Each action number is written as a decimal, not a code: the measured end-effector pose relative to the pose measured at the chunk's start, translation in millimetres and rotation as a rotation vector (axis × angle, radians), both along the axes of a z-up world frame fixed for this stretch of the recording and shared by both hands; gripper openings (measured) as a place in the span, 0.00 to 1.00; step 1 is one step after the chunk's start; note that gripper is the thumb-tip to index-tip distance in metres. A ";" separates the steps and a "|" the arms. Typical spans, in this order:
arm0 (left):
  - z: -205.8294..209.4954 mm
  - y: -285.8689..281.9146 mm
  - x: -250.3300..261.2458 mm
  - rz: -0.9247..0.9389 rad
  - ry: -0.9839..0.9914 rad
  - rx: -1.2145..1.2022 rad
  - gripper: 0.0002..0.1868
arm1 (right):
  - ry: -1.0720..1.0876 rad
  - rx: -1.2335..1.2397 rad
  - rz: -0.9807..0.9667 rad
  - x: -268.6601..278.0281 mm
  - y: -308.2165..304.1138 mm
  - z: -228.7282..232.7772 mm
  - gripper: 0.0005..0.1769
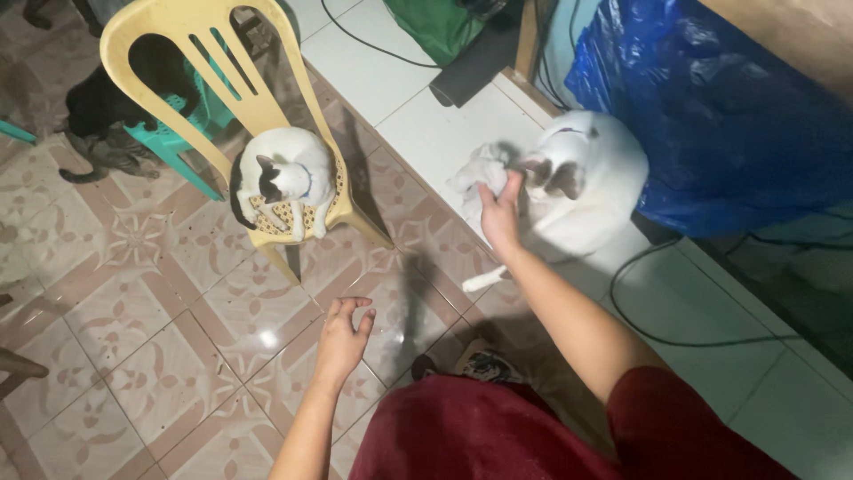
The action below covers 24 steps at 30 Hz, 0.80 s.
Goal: The person washes a cloth in a basin of water, then wipes a black laptop and a white tiled counter. They move a yellow plastic chair and a green plastic chair to clean underneath them, while also petting several cats in the room.
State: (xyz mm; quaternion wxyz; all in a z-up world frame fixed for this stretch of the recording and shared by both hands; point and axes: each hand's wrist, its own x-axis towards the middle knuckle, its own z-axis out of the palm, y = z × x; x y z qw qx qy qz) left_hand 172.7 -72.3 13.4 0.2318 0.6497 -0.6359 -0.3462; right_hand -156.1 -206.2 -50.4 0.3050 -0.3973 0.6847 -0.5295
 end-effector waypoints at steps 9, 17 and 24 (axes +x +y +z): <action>-13.3 -79.9 -9.6 -0.060 -0.021 0.132 0.14 | 0.489 0.448 0.036 -12.6 -118.9 -64.2 0.46; -35.6 -248.4 -80.0 -0.257 -0.008 -0.055 0.14 | 0.958 0.472 -0.050 -21.3 -173.0 -192.8 0.54; -65.3 -396.5 -242.3 -0.477 0.136 -0.412 0.20 | 0.908 0.404 -0.240 -68.5 -221.9 -178.1 0.47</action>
